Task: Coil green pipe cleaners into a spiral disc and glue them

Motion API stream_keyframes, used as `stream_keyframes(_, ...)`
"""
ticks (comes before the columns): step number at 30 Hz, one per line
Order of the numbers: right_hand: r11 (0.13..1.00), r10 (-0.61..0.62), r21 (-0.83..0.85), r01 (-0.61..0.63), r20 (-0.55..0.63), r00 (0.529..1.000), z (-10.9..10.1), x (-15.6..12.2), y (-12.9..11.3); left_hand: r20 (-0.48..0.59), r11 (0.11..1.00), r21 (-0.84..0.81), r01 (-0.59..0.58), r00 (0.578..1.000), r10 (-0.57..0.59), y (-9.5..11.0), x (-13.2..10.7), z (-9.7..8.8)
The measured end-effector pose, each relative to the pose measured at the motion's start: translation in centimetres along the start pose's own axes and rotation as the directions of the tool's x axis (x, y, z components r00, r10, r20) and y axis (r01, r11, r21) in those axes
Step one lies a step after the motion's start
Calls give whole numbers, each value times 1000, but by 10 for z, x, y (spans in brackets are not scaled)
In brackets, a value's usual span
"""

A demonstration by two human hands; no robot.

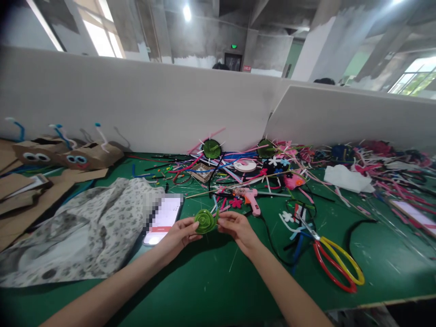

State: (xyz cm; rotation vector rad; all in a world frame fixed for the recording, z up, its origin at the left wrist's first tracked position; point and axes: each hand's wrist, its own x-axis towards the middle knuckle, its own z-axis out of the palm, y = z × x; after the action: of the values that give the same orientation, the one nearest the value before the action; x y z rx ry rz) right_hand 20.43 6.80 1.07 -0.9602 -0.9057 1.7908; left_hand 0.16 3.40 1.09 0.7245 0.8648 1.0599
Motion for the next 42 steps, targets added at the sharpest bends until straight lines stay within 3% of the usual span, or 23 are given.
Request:
stream_keyframes(21,991,66,-114,-73,-67,996,11,-5,4,-45,992,99,79,996,-75,2,-1,2)
stream_keyframes(31,984,171,-53,-172,-23,985,24,-12,6,-77,994,42,104,992,-101,0,3,-1)
stream_keyframes(34,977,204,-53,-205,-26,979,25,-11,5,-64,995,5,102,993,-102,1,3,-1)
stream_keyframes(39,984,170,-45,-173,-50,984,23,-10,2,52,992,-82,97,994,-93,5,2,0)
stream_keyframes(42,988,141,-51,-144,-63,988,23,-9,1,41,991,-48,126,991,-124,6,3,-1)
